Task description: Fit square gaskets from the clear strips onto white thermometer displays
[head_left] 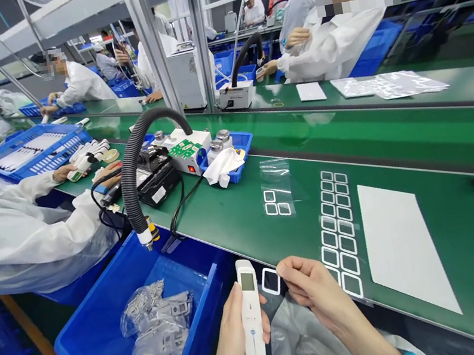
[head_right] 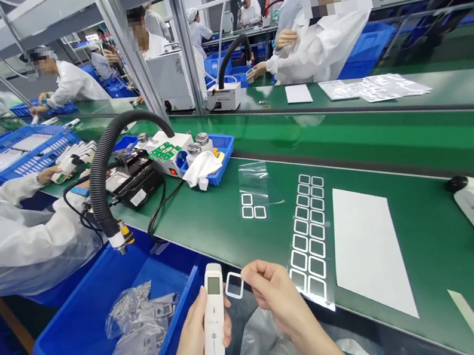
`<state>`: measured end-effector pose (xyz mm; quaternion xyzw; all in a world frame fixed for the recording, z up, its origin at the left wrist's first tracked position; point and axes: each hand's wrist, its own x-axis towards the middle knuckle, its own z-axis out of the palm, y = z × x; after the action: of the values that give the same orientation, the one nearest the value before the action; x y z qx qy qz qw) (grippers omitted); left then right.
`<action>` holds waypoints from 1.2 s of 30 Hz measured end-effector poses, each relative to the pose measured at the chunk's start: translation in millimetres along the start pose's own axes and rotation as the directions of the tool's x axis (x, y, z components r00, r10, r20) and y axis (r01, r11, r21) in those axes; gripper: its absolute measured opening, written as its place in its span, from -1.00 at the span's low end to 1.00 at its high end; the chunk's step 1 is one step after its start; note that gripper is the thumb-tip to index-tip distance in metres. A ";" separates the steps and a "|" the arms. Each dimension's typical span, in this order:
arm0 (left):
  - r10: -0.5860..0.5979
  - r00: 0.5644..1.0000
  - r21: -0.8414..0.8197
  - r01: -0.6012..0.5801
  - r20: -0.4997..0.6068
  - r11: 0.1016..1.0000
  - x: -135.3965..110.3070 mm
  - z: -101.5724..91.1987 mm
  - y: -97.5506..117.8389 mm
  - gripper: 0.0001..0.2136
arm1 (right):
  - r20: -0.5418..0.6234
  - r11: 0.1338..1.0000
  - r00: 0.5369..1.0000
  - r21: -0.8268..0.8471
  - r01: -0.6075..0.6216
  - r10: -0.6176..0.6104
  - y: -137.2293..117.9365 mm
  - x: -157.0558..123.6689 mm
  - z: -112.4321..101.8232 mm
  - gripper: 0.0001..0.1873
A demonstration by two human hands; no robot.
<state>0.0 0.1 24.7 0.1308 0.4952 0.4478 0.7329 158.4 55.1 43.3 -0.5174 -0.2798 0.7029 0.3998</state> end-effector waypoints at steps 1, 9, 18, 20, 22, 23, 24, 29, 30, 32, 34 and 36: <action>-0.007 1.000 0.007 0.007 -0.002 1.000 -0.6 1.8 0.0 -0.42 | -0.001 1.000 1.000 -0.002 0.002 -0.002 0.4 0.0 -0.2 -0.47; -0.047 0.999 0.061 0.046 0.022 0.997 -1.4 13.5 -6.6 -0.37 | 0.035 0.960 0.976 -0.172 0.220 -0.217 -2.3 -8.8 6.4 -0.55; -0.074 0.996 0.069 0.071 0.054 0.995 -1.7 17.1 -7.6 -0.41 | 0.135 0.898 0.944 -0.292 0.328 -0.301 4.1 -4.3 4.7 -0.62; -0.077 0.995 0.073 0.073 0.058 0.995 -1.5 17.9 -7.6 -0.40 | 0.122 0.820 0.908 -0.396 0.414 -0.400 8.2 -5.6 3.4 -0.65; -0.068 0.996 0.071 0.064 0.054 0.995 -0.7 18.6 -7.9 -0.41 | 0.144 0.688 0.839 -0.509 0.517 -0.524 13.9 -8.5 1.0 -0.71; -0.062 0.997 0.068 0.058 0.050 0.996 -0.1 18.8 -8.3 -0.42 | 0.178 0.608 0.797 -0.557 0.565 -0.577 17.4 -10.2 -0.7 -0.74; -0.053 0.998 0.064 0.050 0.046 0.997 0.6 19.0 -8.7 -0.43 | 0.221 0.523 0.752 -0.598 0.607 -0.620 21.1 -11.7 -2.8 -0.77; -0.013 0.999 0.081 0.009 0.050 0.997 1.5 20.1 -8.0 -0.47 | 0.386 0.212 0.587 -0.678 0.704 -0.712 33.6 -14.6 -12.7 -0.65; -0.011 0.999 0.095 0.006 0.049 0.995 0.8 21.2 -6.3 -0.47 | 0.389 0.223 0.587 -0.666 0.712 -0.710 33.2 -14.7 -13.5 -0.64; -0.014 0.999 0.128 0.007 0.052 0.992 -1.5 24.7 -1.6 -0.45 | 0.343 0.330 0.630 -0.627 0.706 -0.697 29.4 -14.9 -13.8 -0.64; -0.015 0.998 0.159 0.004 0.067 0.987 -4.1 29.2 3.5 -0.45 | 0.237 0.494 0.709 -0.572 0.654 -0.664 23.6 -14.5 -12.9 -0.67; -0.003 0.994 0.204 -0.020 0.113 0.979 -5.8 33.5 7.0 -0.50 | 0.128 0.661 0.802 -0.500 0.560 -0.583 18.1 -12.7 -12.0 -0.69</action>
<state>24.0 7.9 48.6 0.2326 0.4959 0.3894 0.7404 166.7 34.6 31.3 -0.5054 -0.5962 0.4290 0.4529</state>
